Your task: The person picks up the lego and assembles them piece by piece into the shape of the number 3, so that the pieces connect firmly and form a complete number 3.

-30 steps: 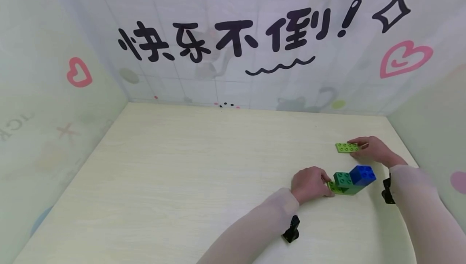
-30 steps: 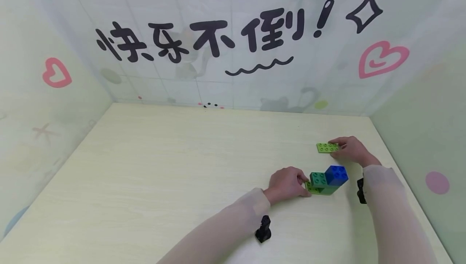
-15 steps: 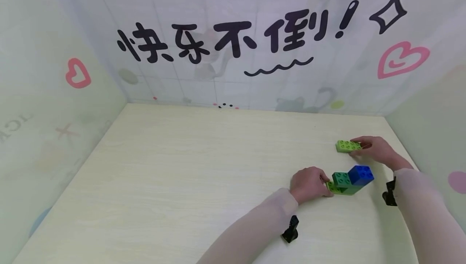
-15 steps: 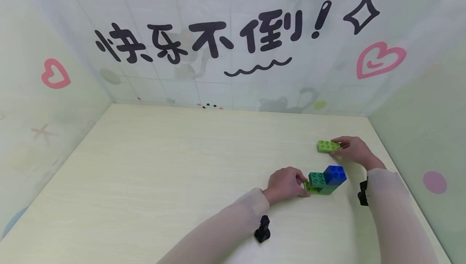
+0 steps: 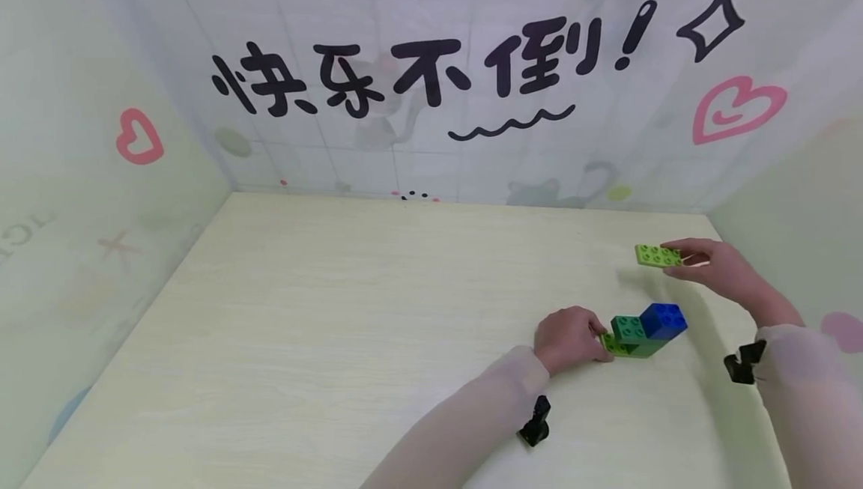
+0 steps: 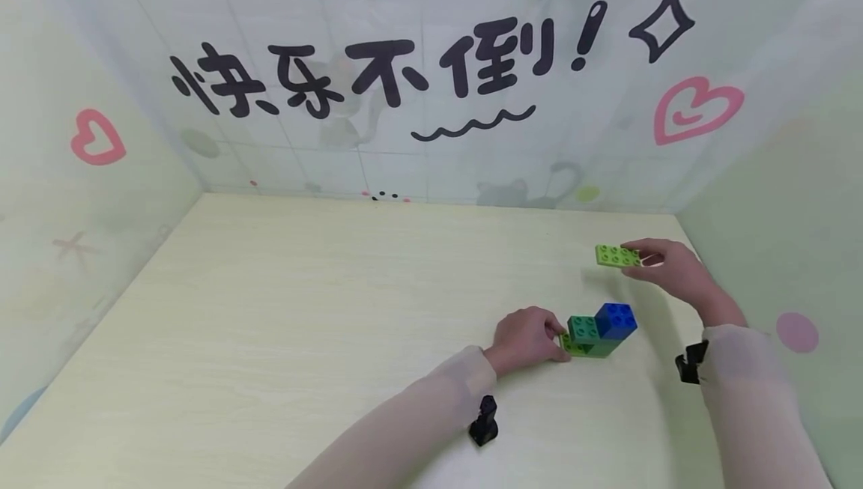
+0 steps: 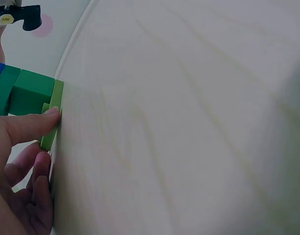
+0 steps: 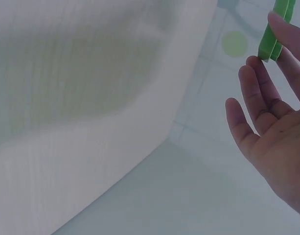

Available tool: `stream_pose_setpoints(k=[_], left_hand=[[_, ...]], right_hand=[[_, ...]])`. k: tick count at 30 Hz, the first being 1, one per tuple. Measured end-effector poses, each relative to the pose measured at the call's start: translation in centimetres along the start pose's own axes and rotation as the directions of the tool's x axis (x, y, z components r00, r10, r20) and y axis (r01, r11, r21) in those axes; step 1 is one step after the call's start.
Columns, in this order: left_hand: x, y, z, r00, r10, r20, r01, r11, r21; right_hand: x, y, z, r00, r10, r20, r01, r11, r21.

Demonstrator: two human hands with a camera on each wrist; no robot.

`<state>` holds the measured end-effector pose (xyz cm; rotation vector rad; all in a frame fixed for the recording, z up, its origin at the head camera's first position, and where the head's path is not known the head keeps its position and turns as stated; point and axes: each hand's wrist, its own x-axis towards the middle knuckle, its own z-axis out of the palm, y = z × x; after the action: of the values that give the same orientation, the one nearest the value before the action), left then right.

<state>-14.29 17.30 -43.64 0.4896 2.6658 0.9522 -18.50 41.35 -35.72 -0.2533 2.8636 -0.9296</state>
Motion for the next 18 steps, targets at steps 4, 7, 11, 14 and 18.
stream_pose_setpoints(k=[4,7,11,14,18], left_hand=[[0.0,0.0,0.1,1.000,0.000,-0.004,0.000,1.000,-0.005],[0.1,-0.1,0.1,1.000,0.003,-0.010,-0.003,1.000,-0.005],[0.2,-0.1,0.2,1.000,0.006,-0.013,-0.006,1.000,0.002],[0.2,-0.1,0.2,1.000,0.005,-0.009,-0.005,1.000,-0.001],[0.2,-0.1,0.2,1.000,0.002,-0.004,-0.002,1.000,-0.014]], right_hand=[[-0.5,-0.8,-0.4,1.000,-0.011,-0.008,0.011,1.000,-0.011],[-0.8,-1.5,-0.5,0.999,-0.034,-0.015,0.034,0.999,-0.025],[-1.3,-2.3,-0.7,0.997,-0.073,-0.027,0.072,0.996,-0.053],[-1.8,-2.8,-0.9,0.993,-0.112,-0.041,0.109,0.991,-0.079],[-2.5,-3.2,-0.9,0.986,-0.159,-0.057,0.152,0.982,-0.111]])
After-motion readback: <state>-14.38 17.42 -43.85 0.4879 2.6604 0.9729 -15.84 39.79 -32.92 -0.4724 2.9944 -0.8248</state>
